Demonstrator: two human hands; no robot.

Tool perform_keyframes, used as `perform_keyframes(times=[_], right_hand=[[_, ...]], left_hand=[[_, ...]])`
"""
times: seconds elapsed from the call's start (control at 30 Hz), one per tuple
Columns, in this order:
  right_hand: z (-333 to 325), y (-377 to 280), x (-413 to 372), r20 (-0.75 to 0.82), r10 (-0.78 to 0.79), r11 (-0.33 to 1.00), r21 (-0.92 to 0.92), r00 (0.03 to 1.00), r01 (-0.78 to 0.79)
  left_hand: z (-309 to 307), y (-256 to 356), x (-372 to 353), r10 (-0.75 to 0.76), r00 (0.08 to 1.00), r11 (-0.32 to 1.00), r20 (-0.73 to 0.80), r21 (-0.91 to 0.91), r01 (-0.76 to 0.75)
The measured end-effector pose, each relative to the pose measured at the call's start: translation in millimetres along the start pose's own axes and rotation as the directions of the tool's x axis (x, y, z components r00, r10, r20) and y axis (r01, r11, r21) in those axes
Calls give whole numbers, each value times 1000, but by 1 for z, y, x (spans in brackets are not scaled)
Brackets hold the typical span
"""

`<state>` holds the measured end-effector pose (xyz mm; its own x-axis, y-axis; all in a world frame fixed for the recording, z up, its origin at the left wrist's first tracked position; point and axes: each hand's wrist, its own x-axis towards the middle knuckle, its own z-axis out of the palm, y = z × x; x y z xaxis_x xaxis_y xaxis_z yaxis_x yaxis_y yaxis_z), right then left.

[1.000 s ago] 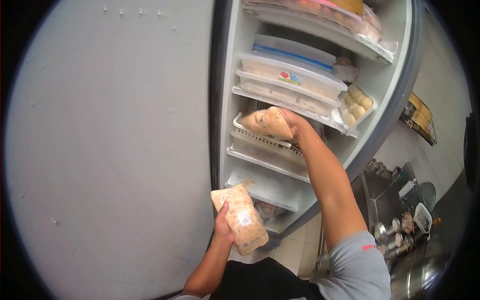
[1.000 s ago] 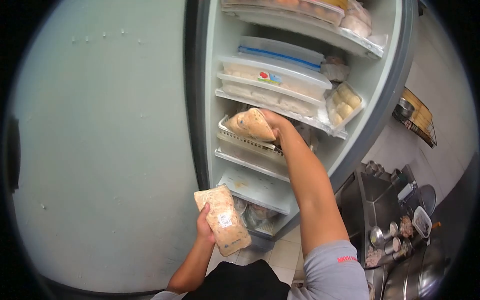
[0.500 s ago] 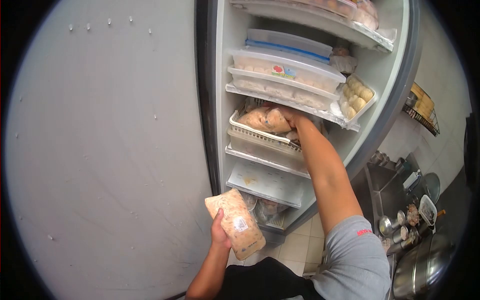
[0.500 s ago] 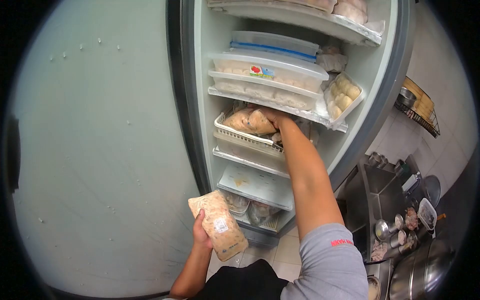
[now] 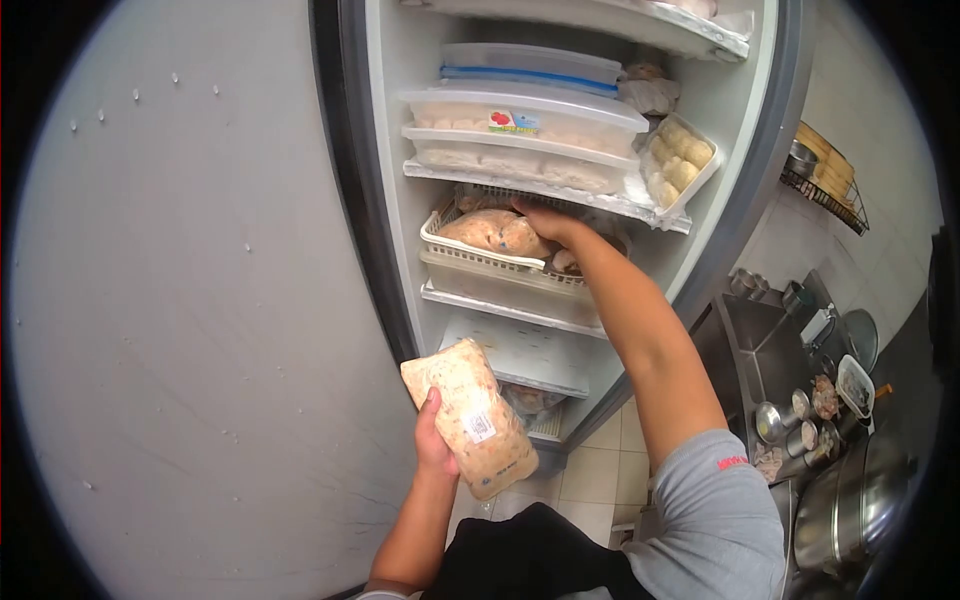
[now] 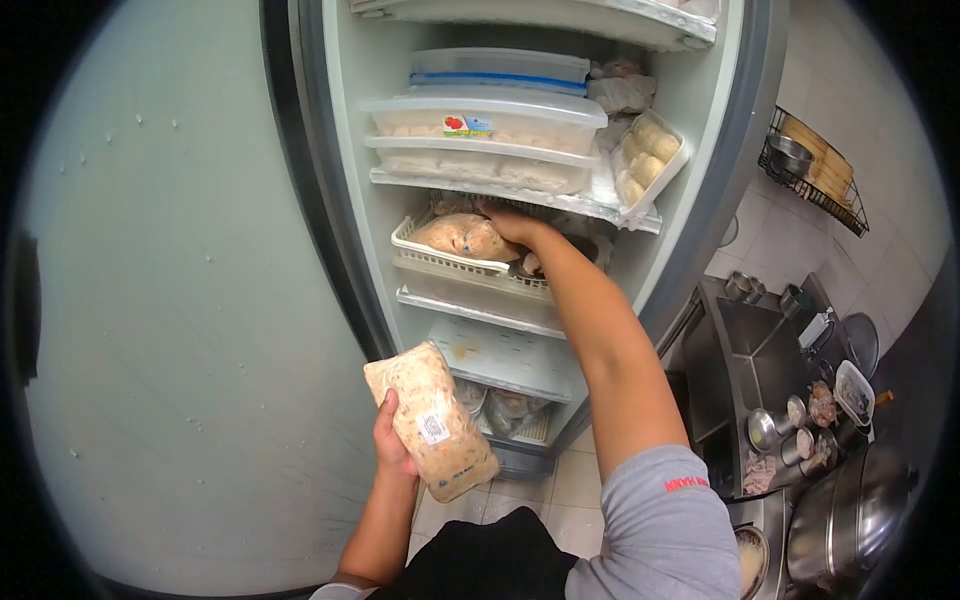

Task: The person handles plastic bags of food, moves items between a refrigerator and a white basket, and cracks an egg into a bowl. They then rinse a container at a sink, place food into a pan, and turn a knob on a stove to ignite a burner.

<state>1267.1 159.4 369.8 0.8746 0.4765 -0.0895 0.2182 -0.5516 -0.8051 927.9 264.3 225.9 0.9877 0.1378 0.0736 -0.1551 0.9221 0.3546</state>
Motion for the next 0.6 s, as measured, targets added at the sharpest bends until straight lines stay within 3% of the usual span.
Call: perform_keyframes(times=[0.07, 0.2, 0.27, 0.3, 0.33, 0.43, 0.57, 0.6], right_hand=[[-5, 1, -2, 108, -94, 983, -149, 990, 110], [-12, 1, 2, 187, -109, 963, -222, 976, 150], [-13, 8, -11, -103, -276, 898, -382, 956, 218], [-25, -6, -39, -78, -141, 827, -557, 987, 75], [-25, -9, -74, -230, -163, 793, -610, 959, -12], [-23, 7, -137, -636, -192, 708, -617, 747, -343], [-46, 40, -147, -707, -54, 804, -449, 705, -389], [-52, 49, -137, -655, -41, 830, -442, 754, -340]], left_hand=[[3, -1, 1, -9, 1000, 1000, 8, -6, 9], [2, -3, 3, -22, 1000, 1000, -1, 14, 22], [2, -1, 6, -13, 999, 999, -29, 32, 14], [2, 1, 6, 3, 999, 999, -40, 38, -2], [2, 2, 5, 18, 998, 999, -54, 40, -16], [11, 17, 7, 32, 999, 999, -25, -3, -32], [21, 29, 23, 92, 995, 995, -34, 41, -91], [24, 30, 27, 93, 995, 995, -31, 43, -91]])
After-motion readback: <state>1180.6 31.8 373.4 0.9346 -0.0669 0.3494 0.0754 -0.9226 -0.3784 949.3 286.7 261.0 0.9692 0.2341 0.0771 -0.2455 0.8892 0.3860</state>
